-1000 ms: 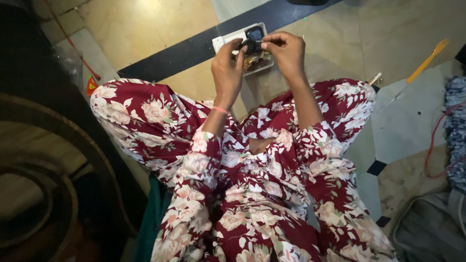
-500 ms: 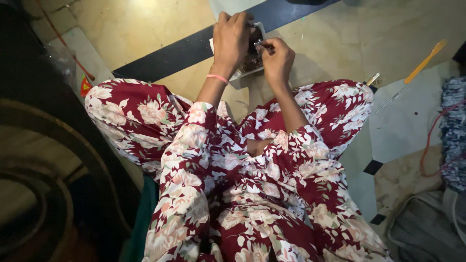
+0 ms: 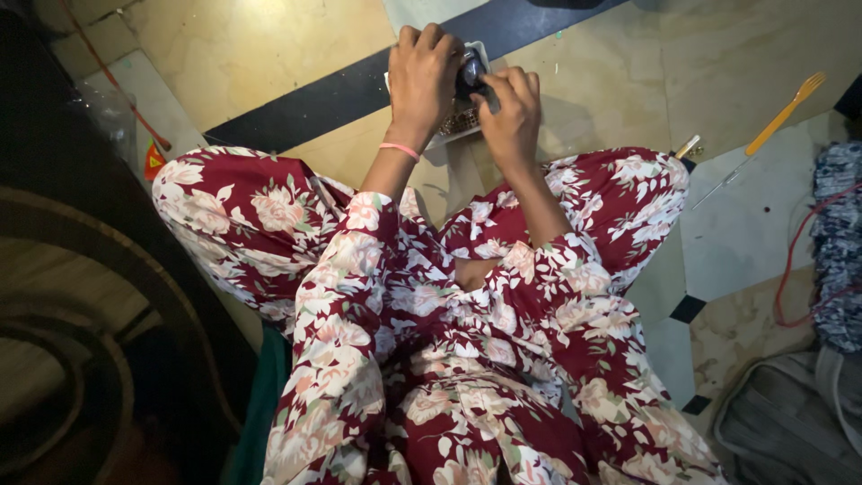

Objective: The person sits on the floor and organizes various jewelry items. They pick up bangles from a green bowl and place them into a white plastic container. They also handle a watch, a necklace, and a yellow plastic fork, placing them into the container. Finally, they rummage through a larger clear plastic bin containing miscellaneous items.

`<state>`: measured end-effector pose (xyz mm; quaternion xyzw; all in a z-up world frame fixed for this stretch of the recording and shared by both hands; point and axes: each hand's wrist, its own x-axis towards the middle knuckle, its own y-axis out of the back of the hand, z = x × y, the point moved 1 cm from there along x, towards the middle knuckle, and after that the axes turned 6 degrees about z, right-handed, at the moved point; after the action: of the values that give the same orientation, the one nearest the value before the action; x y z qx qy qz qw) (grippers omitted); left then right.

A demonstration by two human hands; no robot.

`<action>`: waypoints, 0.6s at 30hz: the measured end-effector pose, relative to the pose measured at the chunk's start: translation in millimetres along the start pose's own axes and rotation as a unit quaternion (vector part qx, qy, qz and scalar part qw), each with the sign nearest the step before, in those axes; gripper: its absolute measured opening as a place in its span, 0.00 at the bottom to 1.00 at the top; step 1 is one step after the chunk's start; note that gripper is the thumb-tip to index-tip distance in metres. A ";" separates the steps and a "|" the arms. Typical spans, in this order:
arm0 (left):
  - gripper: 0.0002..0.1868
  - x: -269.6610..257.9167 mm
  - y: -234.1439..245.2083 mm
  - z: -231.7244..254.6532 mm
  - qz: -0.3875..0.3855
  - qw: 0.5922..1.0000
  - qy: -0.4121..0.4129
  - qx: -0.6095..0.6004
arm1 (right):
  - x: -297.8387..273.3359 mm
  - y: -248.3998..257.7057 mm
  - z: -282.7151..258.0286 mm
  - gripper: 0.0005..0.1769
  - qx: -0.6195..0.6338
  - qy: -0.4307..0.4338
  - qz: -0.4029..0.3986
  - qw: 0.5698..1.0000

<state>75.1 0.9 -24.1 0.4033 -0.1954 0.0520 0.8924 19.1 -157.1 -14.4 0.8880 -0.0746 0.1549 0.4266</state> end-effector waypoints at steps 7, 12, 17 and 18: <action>0.06 -2.5 28.0 1.3 0.038 0.999 0.037 -0.002 | 16.4 -8.5 0.4 0.31 -0.053 0.004 -0.018 0.998; 0.08 -23.7 62.6 -4.1 0.060 0.991 0.110 -0.041 | 21.9 -10.0 2.5 0.30 -0.085 0.028 -0.035 0.995; 0.05 -52.3 84.8 -3.2 0.087 0.979 0.173 -0.061 | 29.2 -12.0 -2.1 0.27 -0.059 0.026 -0.043 0.997; 0.05 -54.9 86.8 -3.6 0.092 0.977 0.182 -0.067 | 31.3 -10.4 -4.9 0.27 -0.043 0.033 -0.049 0.997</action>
<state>4.1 65.3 12.9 0.3070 -0.0692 0.1929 0.9294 50.3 -146.7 -8.6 0.8659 -0.0229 0.1597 0.4735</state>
